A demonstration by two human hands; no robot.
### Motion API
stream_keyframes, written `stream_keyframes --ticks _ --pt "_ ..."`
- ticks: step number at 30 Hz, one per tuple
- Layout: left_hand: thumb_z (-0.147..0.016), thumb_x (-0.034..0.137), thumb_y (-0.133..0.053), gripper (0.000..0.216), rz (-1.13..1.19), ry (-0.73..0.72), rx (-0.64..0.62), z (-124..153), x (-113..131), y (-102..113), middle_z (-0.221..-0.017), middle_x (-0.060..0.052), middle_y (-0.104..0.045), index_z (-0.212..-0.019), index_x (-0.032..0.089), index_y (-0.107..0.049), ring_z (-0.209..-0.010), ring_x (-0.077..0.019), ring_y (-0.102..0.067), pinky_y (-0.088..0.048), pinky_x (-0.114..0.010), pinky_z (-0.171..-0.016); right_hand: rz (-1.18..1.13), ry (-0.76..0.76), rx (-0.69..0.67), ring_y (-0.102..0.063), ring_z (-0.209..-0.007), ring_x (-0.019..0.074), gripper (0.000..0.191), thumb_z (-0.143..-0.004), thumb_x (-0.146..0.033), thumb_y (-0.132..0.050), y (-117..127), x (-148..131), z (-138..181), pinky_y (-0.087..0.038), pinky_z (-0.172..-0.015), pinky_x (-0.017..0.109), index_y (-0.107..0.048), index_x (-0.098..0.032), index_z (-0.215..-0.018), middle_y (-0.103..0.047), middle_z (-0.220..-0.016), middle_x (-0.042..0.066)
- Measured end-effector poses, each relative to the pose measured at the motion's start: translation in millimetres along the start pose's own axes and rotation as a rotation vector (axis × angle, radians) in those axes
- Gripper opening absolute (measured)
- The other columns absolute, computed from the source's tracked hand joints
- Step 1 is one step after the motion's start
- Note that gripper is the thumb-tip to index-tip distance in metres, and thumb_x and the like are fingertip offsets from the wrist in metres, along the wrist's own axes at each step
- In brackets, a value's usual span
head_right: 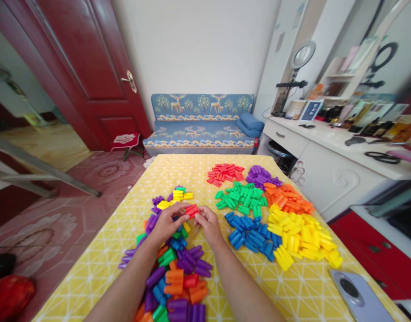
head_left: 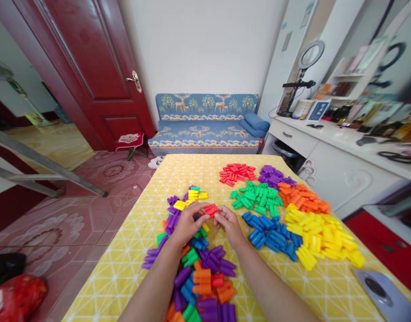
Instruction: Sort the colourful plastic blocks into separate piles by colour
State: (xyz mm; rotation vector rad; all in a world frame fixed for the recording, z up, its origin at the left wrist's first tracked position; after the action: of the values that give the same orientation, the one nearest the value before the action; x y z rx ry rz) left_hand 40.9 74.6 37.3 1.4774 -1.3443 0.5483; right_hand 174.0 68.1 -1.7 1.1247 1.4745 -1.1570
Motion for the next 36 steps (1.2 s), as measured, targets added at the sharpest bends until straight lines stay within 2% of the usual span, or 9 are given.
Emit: stream_keyframes --ticks 5,8,11,13,19,28,30,32,36 --pt "-0.073 0.023 -0.074 0.031 0.024 0.008 0.070 0.5 -6.7 5.1 -0.083 -0.005 -0.068 -0.103 0.016 -0.067 -0.068 -0.0144 -0.061 -0.052 -0.027 -0.066 0.087 0.069 0.126 -0.058 -0.066 0.0142 0.033 -0.082 -0.038 -0.061 3.2 -1.4 1.5 -0.045 -0.065 0.027 -0.052 -0.021 -0.109 -0.060 -0.072 -0.002" --pt "-0.073 0.019 -0.072 0.020 -0.012 -0.013 0.073 0.0 -0.6 6.4 -0.075 -0.003 -0.066 -0.093 0.016 -0.068 -0.066 -0.0141 -0.060 -0.051 -0.026 -0.065 0.087 0.075 0.089 -0.063 -0.077 0.0160 0.035 -0.082 -0.038 -0.062 -3.2 -1.0 1.7 -0.049 -0.073 0.030 -0.053 -0.021 -0.110 -0.065 -0.088 0.002" --pt "-0.077 0.016 -0.066 0.009 -0.039 -0.063 0.002 0.0 10.2 0.3 -0.079 -0.005 -0.069 -0.085 0.016 -0.070 -0.074 -0.0156 -0.064 -0.053 -0.028 -0.071 0.083 0.071 0.013 -0.064 -0.083 0.0174 0.035 -0.081 -0.038 -0.063 -9.8 0.3 1.2 -0.051 -0.076 0.032 -0.058 -0.020 -0.110 -0.067 -0.097 0.005" --pt "-0.078 0.016 -0.064 0.009 -0.030 -0.065 -0.028 0.2 13.3 -3.1 -0.083 -0.006 -0.070 -0.085 0.016 -0.070 -0.077 -0.0167 -0.066 -0.054 -0.030 -0.074 0.064 0.068 0.004 -0.064 -0.086 0.0182 0.033 -0.080 -0.038 -0.064 -10.0 1.3 0.8 -0.052 -0.079 0.033 -0.059 -0.020 -0.108 -0.068 -0.099 0.005" --pt "-0.080 0.016 -0.061 0.017 -0.007 -0.022 -0.021 0.1 9.1 -3.6 -0.088 -0.007 -0.072 -0.094 0.017 -0.070 -0.081 -0.0179 -0.068 -0.056 -0.032 -0.077 0.078 0.029 0.094 -0.063 -0.073 0.0169 0.025 -0.077 -0.040 -0.064 -3.6 1.5 -0.6 -0.052 -0.067 0.030 -0.059 -0.021 -0.094 -0.067 -0.085 0.002" --pt "-0.082 0.013 -0.057 0.017 -0.098 -0.022 0.040 -2.5 11.1 6.7 -0.086 -0.006 -0.072 -0.091 0.017 -0.072 -0.080 -0.0178 -0.067 -0.054 -0.030 -0.076 0.209 0.069 0.224 -0.057 -0.063 0.0146 0.019 -0.076 -0.035 -0.061 6.2 -4.7 0.3 -0.047 -0.059 0.027 -0.059 -0.020 -0.086 -0.063 -0.073 0.000" --pt "-0.082 0.013 -0.057 0.017 -0.121 -0.019 0.050 -2.5 10.5 7.7 -0.086 -0.006 -0.072 -0.090 0.017 -0.072 -0.080 -0.0179 -0.067 -0.053 -0.030 -0.075 0.312 0.095 0.227 -0.058 -0.063 0.0149 0.018 -0.077 -0.035 -0.058 9.8 -13.1 -7.9 -0.048 -0.058 0.026 -0.059 -0.019 -0.086 -0.065 -0.074 0.001" --pt "-0.082 0.014 -0.057 0.016 -0.144 -0.011 0.062 -2.1 8.6 8.7 -0.085 -0.006 -0.071 -0.089 0.015 -0.071 -0.080 -0.0179 -0.066 -0.053 -0.030 -0.075 0.519 0.119 0.239 -0.060 -0.064 0.0150 0.019 -0.079 -0.034 -0.055 18.9 -27.1 -25.5 -0.048 -0.058 0.026 -0.059 -0.018 -0.087 -0.066 -0.074 0.002" --pt "-0.082 0.015 -0.058 0.015 -0.153 0.002 0.074 -1.3 6.0 9.9 -0.084 -0.006 -0.071 -0.088 0.016 -0.071 -0.078 -0.0173 -0.066 -0.053 -0.030 -0.074 0.833 0.128 0.295 -0.062 -0.069 0.0149 0.015 -0.075 -0.024 -0.056 57.2 -59.4 -83.5 -0.049 -0.065 0.026 -0.061 -0.016 -0.087 -0.067 -0.080 0.003"
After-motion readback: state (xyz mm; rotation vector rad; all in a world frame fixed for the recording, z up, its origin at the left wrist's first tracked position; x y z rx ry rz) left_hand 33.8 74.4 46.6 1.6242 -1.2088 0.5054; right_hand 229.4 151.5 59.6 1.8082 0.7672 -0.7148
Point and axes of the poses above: each hand's wrist, its own z-axis away from the middle knuckle, its own y-axis out of the back of the hand, x = y × z, the point moved 9 cm from there along -z, towards the middle knuckle
